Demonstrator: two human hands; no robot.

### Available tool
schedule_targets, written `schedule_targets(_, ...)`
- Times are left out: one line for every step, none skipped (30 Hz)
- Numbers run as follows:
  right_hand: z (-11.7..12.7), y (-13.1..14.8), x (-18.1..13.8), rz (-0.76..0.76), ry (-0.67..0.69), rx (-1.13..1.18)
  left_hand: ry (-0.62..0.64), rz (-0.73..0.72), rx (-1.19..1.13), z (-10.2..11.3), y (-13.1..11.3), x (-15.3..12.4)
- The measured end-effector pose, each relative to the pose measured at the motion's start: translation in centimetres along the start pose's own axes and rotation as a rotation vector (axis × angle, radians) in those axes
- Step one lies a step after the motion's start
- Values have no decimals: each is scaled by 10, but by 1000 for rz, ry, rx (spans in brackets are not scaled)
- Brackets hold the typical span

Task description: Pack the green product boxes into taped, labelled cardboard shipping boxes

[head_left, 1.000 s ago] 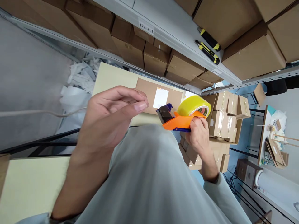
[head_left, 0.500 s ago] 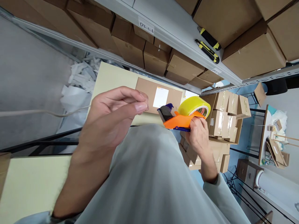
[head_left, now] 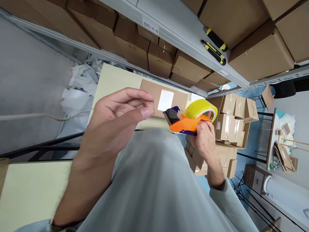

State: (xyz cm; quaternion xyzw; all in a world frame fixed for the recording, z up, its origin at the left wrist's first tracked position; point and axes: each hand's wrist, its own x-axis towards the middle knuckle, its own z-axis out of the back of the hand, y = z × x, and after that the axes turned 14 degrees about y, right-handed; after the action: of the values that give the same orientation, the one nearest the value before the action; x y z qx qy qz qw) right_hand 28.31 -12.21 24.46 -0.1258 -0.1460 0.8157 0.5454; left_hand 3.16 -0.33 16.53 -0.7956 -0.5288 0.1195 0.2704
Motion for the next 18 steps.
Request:
schedule_targets(1,0,0,4,-6,-3,8,8,-7,0,0,-1)
schedule_targets(1,1,1,7,-11,-7,12,17,-11,1,0,-1)
schedule_targets(2,1,1,8,-14,-11,14,25,-12,1,0,-2)
schedule_targets(3,1,1,7,-14,-15,13,32,-10,1,0,-3)
schedule_targets(3,1,1,6,-14,-16,12,37,-7,1,0,-3)
schedule_targets(3,1,1,4,-11,-15,9,39,-5,1,0,-4)
schedule_targets(3,0,0,3,-8,-13,5,41,-3,1,0,-4)
schedule_targets(3,0,0,2,-4,-10,4,43,0,1,0,-4)
schedule_targets(2,0,0,1,-2,-7,6,45,3,1,0,-4)
schedule_targets(1,0,-1,-1,-1,-4,9,48,8,1,0,-4)
schedule_targets(0,-1,-1,-3,-1,0,11,48,13,1,0,-4)
schedule_targets(0,-1,-1,-4,-3,4,13,47,19,1,-1,-4)
schedule_targets(0,0,-1,-3,-6,8,17,44,21,1,-1,-4)
schedule_targets(0,0,-1,-2,-8,12,19,40,19,1,-1,-4)
schedule_targets(1,1,-2,-1,-11,19,26,35,13,0,-1,-4)
schedule_targets(1,1,-2,-1,-10,28,35,32,4,0,-2,-4)
schedule_targets(1,1,-3,-4,-7,42,47,28,-8,0,-2,-3)
schedule_targets(0,1,-3,-12,2,62,61,26,-21,0,-2,-3)
